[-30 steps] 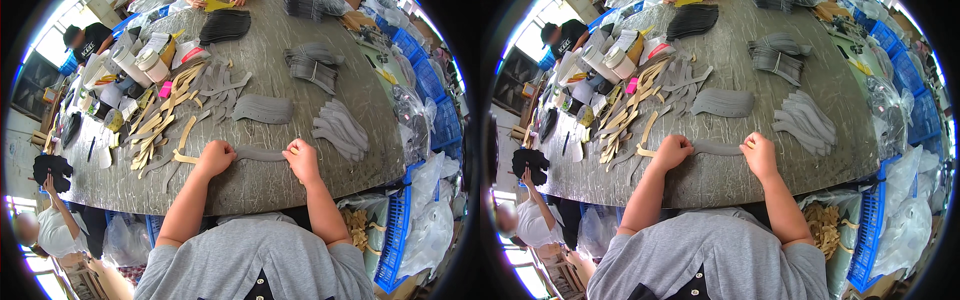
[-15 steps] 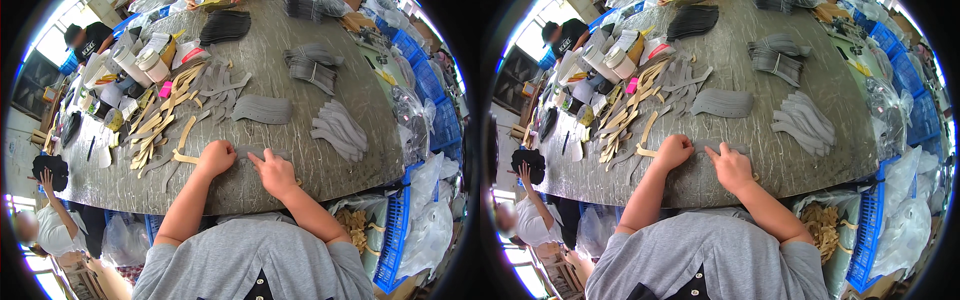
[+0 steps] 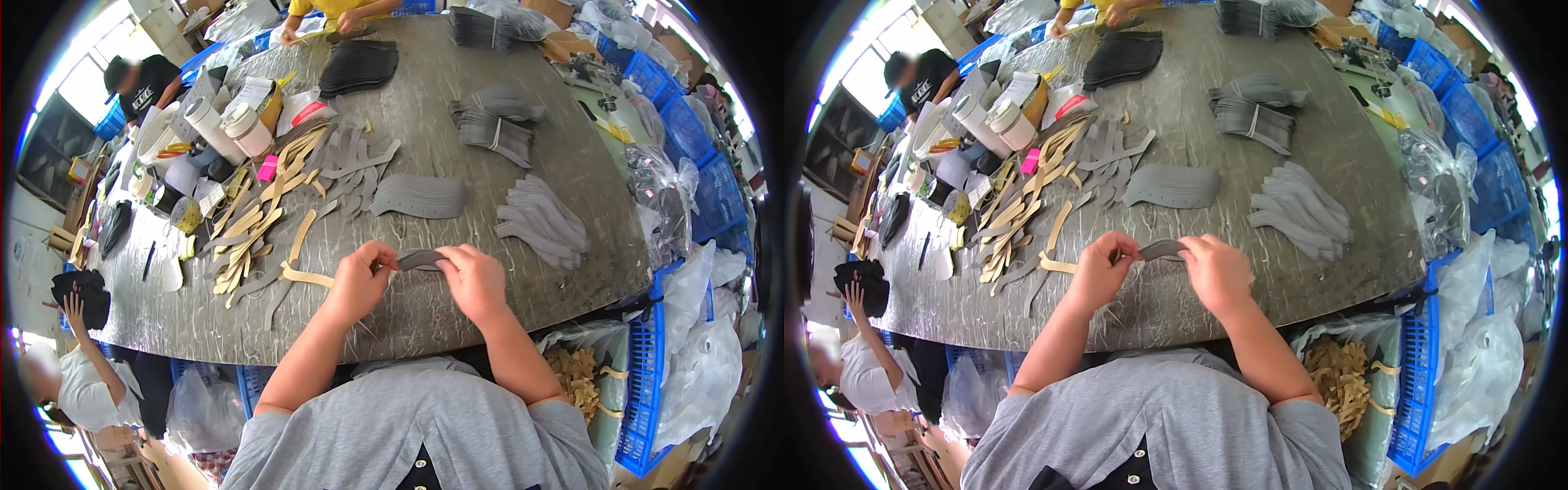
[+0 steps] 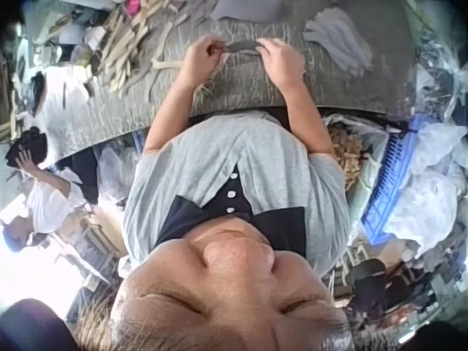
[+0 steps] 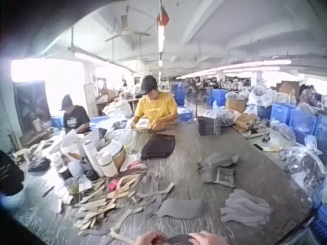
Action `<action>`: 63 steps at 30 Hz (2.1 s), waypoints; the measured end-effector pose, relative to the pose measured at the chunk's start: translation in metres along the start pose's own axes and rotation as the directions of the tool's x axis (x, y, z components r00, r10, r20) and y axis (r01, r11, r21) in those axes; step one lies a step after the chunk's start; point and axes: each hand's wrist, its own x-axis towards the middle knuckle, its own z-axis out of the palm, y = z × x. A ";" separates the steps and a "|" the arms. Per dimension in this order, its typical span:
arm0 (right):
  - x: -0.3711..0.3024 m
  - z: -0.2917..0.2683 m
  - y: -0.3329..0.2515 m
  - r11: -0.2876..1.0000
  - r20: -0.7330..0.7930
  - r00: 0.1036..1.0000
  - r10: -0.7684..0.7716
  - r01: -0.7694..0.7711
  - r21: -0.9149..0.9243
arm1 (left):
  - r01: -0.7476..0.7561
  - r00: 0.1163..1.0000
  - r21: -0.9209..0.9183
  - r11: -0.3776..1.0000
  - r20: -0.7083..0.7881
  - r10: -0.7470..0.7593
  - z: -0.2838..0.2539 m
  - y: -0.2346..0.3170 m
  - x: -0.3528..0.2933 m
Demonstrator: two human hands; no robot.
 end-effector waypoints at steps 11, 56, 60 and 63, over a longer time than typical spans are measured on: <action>-0.003 -0.038 0.030 0.998 -0.066 0.996 0.055 -0.053 0.041 | -0.399 0.917 0.286 0.871 0.143 0.373 0.002 0.038 -0.016; -0.008 0.000 -0.016 -0.233 0.471 0.874 0.118 -0.436 0.869 | -0.669 0.742 0.205 0.715 0.138 0.656 -0.022 0.045 0.002; 0.012 -0.044 0.056 -0.335 0.251 0.872 0.420 -0.109 0.936 | 0.128 0.991 -0.021 0.992 -0.033 -0.129 -0.046 0.031 -0.013; 0.011 -0.059 0.068 0.211 -0.022 0.826 0.563 -0.118 0.970 | 0.360 0.932 -0.133 0.924 0.013 -0.361 -0.055 0.022 -0.005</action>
